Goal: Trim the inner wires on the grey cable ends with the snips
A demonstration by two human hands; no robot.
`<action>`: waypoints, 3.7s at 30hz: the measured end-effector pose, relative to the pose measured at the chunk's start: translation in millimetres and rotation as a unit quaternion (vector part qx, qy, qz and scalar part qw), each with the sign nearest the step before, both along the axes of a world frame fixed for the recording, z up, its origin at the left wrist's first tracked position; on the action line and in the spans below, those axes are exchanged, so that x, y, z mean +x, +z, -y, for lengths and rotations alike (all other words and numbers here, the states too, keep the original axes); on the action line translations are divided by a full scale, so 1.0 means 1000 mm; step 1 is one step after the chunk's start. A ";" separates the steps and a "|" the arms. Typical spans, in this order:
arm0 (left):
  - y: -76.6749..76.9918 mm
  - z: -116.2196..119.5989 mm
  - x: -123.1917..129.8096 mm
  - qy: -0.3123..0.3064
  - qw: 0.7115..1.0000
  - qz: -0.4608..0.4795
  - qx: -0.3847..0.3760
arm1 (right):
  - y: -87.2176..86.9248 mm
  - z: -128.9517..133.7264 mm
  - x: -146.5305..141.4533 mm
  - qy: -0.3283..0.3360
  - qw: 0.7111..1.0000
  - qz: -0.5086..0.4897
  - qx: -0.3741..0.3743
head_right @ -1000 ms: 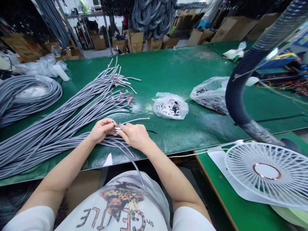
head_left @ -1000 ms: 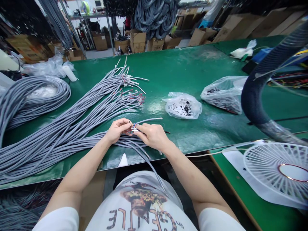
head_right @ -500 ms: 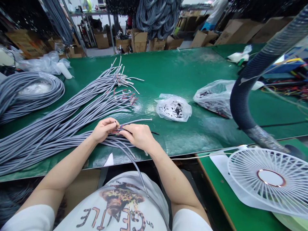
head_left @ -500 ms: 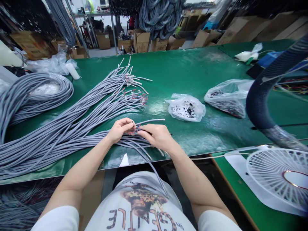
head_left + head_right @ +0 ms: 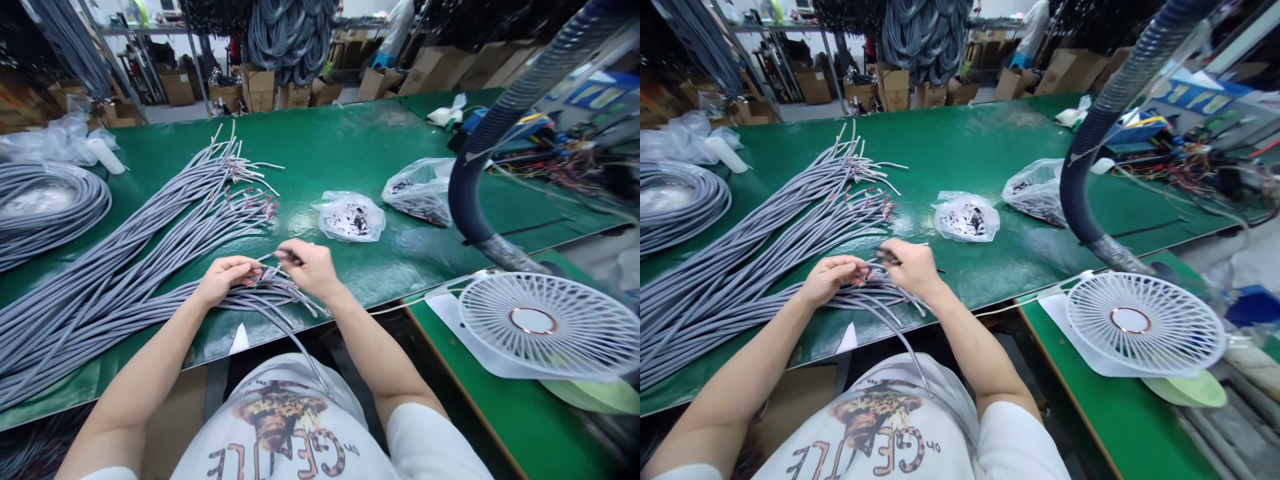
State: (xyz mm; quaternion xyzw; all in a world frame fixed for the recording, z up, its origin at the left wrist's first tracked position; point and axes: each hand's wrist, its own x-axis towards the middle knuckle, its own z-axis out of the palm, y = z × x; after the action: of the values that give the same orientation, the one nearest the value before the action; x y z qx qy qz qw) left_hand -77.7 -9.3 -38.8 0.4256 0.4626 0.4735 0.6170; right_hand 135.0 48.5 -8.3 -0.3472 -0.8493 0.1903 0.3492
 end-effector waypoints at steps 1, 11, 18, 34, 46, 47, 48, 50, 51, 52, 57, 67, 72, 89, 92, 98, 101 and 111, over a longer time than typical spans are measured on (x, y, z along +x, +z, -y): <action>0.000 0.000 0.000 0.000 1.000 -0.013 0.003 | 0.001 -0.009 0.014 -0.060 0.998 -0.023 -0.002; -0.007 -0.007 -0.004 -0.085 0.914 -0.322 0.232 | 0.001 -0.003 0.049 -0.085 0.992 -0.065 -0.067; 0.003 -0.003 -0.009 -0.024 0.902 -0.322 0.287 | 0.000 0.015 0.001 0.088 0.991 -0.013 -0.105; 0.003 0.003 -0.004 -0.066 0.866 -0.361 0.338 | 0.020 0.014 -0.008 0.068 0.977 0.202 -0.021; 0.002 0.010 0.011 0.032 0.846 -0.395 0.358 | -0.003 0.040 -0.026 -0.042 0.986 -0.059 -0.153; 0.002 0.011 0.011 0.038 0.843 -0.395 0.363 | -0.003 0.043 -0.029 -0.066 0.987 -0.055 -0.135; 0.003 0.012 0.012 0.044 0.840 -0.396 0.368 | -0.002 0.045 -0.032 -0.085 0.988 -0.052 -0.115; 0.005 0.014 0.013 0.054 0.835 -0.394 0.381 | 0.001 0.048 -0.036 -0.094 0.991 -0.054 -0.080; 0.007 0.015 0.013 0.058 0.834 -0.390 0.387 | 0.003 0.048 -0.037 -0.088 0.991 -0.065 -0.074; 0.008 0.016 0.012 0.061 0.834 -0.381 0.394 | 0.005 0.048 -0.039 -0.075 0.990 -0.084 -0.080; 0.015 0.017 0.007 0.048 0.893 -0.273 0.356 | 0.014 0.041 -0.045 -0.006 0.945 -0.243 -0.220; 0.032 0.010 -0.007 0.051 0.981 -0.003 0.188 | 0.033 0.029 -0.051 0.018 0.926 -0.248 -0.285; 0.026 0.006 -0.012 0.041 0.986 0.016 0.159 | 0.035 0.012 -0.068 0.105 0.969 -0.134 -0.177; 0.019 -0.105 -0.101 0.261 0.755 -0.572 0.187 | -0.040 -0.047 0.074 -0.155 0.974 0.161 -0.034; 0.017 -0.089 -0.072 0.199 0.725 -0.619 0.227 | -0.057 -0.045 0.094 -0.166 0.961 0.219 0.009; 0.029 -0.053 -0.002 -0.178 0.718 -0.613 0.279 | -0.054 -0.032 0.093 -0.110 0.959 0.256 0.056; 0.017 -0.054 0.014 -0.253 0.668 -0.645 0.273 | -0.050 -0.022 0.079 -0.038 0.950 0.307 0.050; 0.017 -0.066 0.006 -0.139 0.813 -0.523 0.213 | -0.058 -0.018 0.058 -0.049 0.935 0.350 0.042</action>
State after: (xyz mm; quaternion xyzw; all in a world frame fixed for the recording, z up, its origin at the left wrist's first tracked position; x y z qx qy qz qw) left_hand -71.8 57.1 -22.2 0.7896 0.5392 0.1755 0.2344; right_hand 192.6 66.4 -66.8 -0.4177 -0.9070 0.0035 0.0533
